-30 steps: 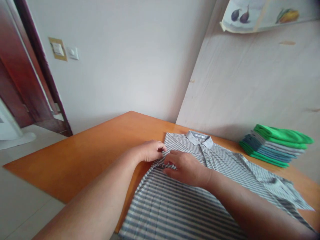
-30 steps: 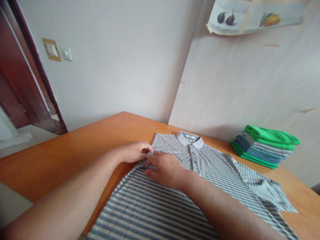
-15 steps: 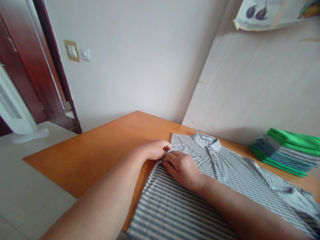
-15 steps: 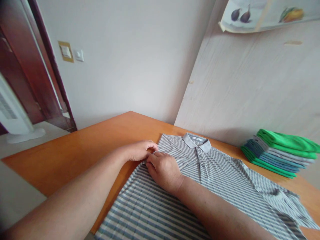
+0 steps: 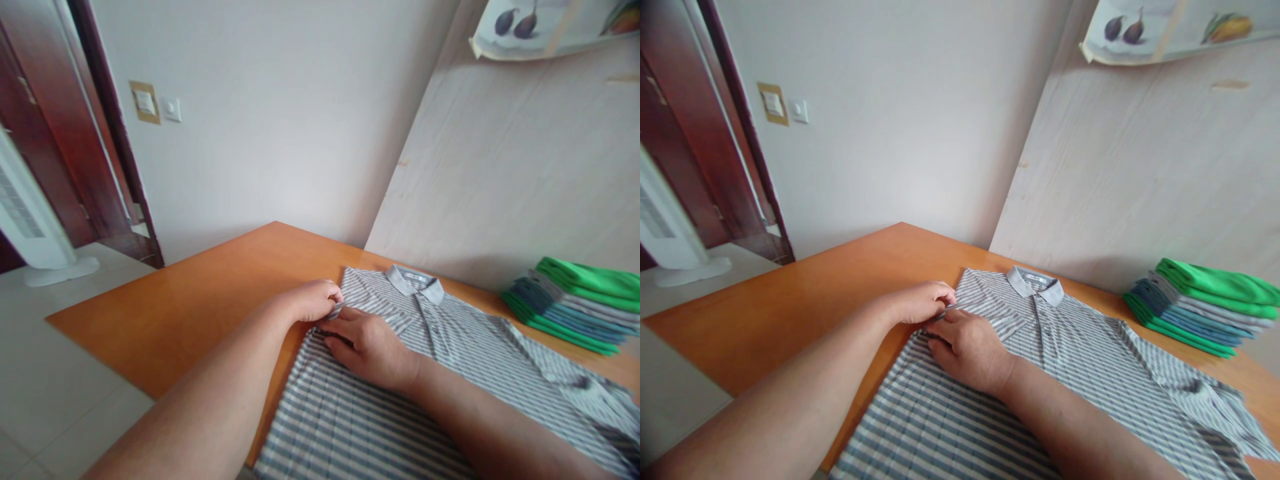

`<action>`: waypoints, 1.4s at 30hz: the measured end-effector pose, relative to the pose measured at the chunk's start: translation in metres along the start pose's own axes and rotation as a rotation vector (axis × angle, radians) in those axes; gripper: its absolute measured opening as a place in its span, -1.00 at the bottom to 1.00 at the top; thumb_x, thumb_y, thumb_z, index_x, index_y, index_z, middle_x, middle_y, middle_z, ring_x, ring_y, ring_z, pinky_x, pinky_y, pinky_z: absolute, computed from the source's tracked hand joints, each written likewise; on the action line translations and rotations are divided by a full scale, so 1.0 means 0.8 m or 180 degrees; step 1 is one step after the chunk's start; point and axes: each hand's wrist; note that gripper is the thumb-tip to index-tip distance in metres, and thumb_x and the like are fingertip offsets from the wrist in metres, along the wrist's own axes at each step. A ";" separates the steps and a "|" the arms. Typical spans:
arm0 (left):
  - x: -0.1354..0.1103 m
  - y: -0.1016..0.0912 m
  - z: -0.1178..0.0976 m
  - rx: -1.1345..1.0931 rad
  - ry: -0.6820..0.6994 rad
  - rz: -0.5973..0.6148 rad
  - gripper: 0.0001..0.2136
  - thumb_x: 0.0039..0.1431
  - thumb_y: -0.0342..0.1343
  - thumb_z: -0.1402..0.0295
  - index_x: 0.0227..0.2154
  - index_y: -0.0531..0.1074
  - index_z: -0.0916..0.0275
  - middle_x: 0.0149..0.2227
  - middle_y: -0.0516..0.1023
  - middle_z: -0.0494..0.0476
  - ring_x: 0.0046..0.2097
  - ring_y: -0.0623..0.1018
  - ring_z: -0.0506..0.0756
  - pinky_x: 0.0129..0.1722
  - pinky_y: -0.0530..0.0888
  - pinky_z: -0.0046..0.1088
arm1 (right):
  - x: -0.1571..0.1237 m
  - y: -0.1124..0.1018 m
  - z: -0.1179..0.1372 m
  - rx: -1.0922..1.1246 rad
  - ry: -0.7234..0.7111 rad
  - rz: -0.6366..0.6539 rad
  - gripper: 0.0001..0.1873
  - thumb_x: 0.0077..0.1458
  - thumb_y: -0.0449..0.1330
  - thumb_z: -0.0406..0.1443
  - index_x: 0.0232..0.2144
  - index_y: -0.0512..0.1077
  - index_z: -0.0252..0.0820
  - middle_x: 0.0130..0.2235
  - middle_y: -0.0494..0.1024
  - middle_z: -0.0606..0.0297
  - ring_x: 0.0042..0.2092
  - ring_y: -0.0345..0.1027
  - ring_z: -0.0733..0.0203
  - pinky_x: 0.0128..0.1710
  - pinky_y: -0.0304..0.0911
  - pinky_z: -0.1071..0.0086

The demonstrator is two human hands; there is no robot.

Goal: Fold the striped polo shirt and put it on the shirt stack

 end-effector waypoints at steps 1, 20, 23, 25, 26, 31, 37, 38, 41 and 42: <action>0.000 0.001 -0.001 0.0035 -0.0007 -0.0038 -0.82 0.00 0.05 0.48 -0.38 0.54 0.20 -0.28 0.60 0.03 -0.20 0.52 0.06 -0.18 0.39 -0.52 | 0.000 -0.004 0.001 0.0128 0.0075 0.0004 -0.80 0.21 0.09 -0.35 -0.20 0.52 -0.12 -0.26 0.51 0.28 -0.24 0.37 0.26 -0.21 0.25 0.41; -0.007 0.002 -0.018 0.0421 0.0051 0.0021 -0.79 -0.06 0.10 0.50 -0.35 0.56 0.19 -0.30 0.51 0.06 -0.31 0.50 0.05 -0.37 0.38 -0.53 | -0.014 -0.053 -0.052 0.2346 0.1353 0.0851 -0.75 0.15 0.19 -0.15 -0.33 0.54 -0.21 -0.41 0.51 0.36 -0.40 0.34 0.34 -0.35 0.29 0.44; -0.008 0.000 -0.017 0.0424 0.0041 0.0029 -0.76 -0.09 0.08 0.53 -0.37 0.57 0.18 -0.27 0.49 0.06 -0.28 0.49 0.04 -0.34 0.38 -0.54 | -0.018 -0.054 -0.057 0.2253 0.1322 0.1329 -0.78 0.16 0.18 -0.19 -0.32 0.57 -0.20 -0.37 0.54 0.34 -0.38 0.38 0.33 -0.34 0.33 0.43; -0.007 0.000 -0.017 0.0407 0.0004 0.0033 -0.75 -0.10 0.08 0.53 -0.35 0.56 0.18 -0.27 0.48 0.05 -0.28 0.49 0.04 -0.34 0.38 -0.54 | -0.019 -0.058 -0.059 0.2241 0.1331 0.1280 -0.78 0.16 0.19 -0.19 -0.32 0.56 -0.20 -0.39 0.53 0.34 -0.39 0.38 0.33 -0.36 0.33 0.45; -0.007 0.000 -0.017 0.0398 -0.0012 0.0032 -0.76 -0.10 0.09 0.52 -0.35 0.56 0.18 -0.28 0.47 0.05 -0.28 0.49 0.05 -0.34 0.38 -0.54 | -0.019 -0.060 -0.059 0.2270 0.1341 0.1148 -0.78 0.17 0.19 -0.19 -0.32 0.56 -0.20 -0.40 0.53 0.35 -0.40 0.38 0.34 -0.37 0.32 0.46; -0.009 0.001 -0.014 0.0356 -0.0031 0.0016 -0.78 -0.09 0.09 0.52 -0.36 0.55 0.18 -0.27 0.46 0.05 -0.29 0.48 0.04 -0.35 0.37 -0.54 | -0.018 -0.059 -0.057 0.2612 0.1458 0.1147 -0.79 0.18 0.19 -0.19 -0.25 0.53 -0.20 -0.34 0.56 0.32 -0.36 0.43 0.35 -0.37 0.32 0.49; -0.008 0.005 -0.020 0.0537 0.0055 -0.0325 -0.80 -0.07 0.09 0.52 -0.37 0.54 0.19 -0.32 0.46 0.05 -0.30 0.47 0.05 -0.35 0.36 -0.51 | -0.018 -0.055 -0.079 0.3466 0.1806 0.0220 -0.76 0.14 0.26 -0.20 -0.20 0.52 -0.24 -0.32 0.59 0.24 -0.37 0.47 0.32 -0.42 0.33 0.51; -0.008 0.006 -0.023 0.0547 0.0090 -0.0415 -0.80 -0.06 0.09 0.51 -0.36 0.53 0.19 -0.32 0.46 0.06 -0.29 0.46 0.05 -0.34 0.36 -0.51 | -0.017 -0.053 -0.087 0.3688 0.1934 -0.0127 -0.77 0.14 0.26 -0.23 -0.19 0.51 -0.25 -0.32 0.59 0.23 -0.36 0.48 0.31 -0.41 0.35 0.50; -0.008 0.007 -0.030 0.0468 0.0180 -0.0420 -0.80 -0.06 0.09 0.47 -0.33 0.52 0.18 -0.28 0.47 0.05 -0.29 0.46 0.05 -0.34 0.35 -0.50 | -0.015 -0.046 -0.113 0.4265 0.2470 -0.0852 -0.84 0.16 0.22 -0.32 -0.20 0.47 -0.29 -0.33 0.59 0.15 -0.32 0.50 0.25 -0.35 0.43 0.44; -0.009 0.007 -0.031 0.0448 0.0173 -0.0339 -0.80 -0.07 0.10 0.46 -0.33 0.51 0.18 -0.28 0.46 0.04 -0.30 0.45 0.04 -0.35 0.35 -0.50 | -0.015 -0.043 -0.123 0.4406 0.2698 -0.0992 -0.87 0.17 0.20 -0.35 -0.22 0.45 -0.30 -0.34 0.59 0.12 -0.31 0.51 0.23 -0.32 0.45 0.41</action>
Point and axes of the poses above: each hand's wrist, its own x-axis towards the middle knuckle, its own y-axis out of the palm, z = x × y
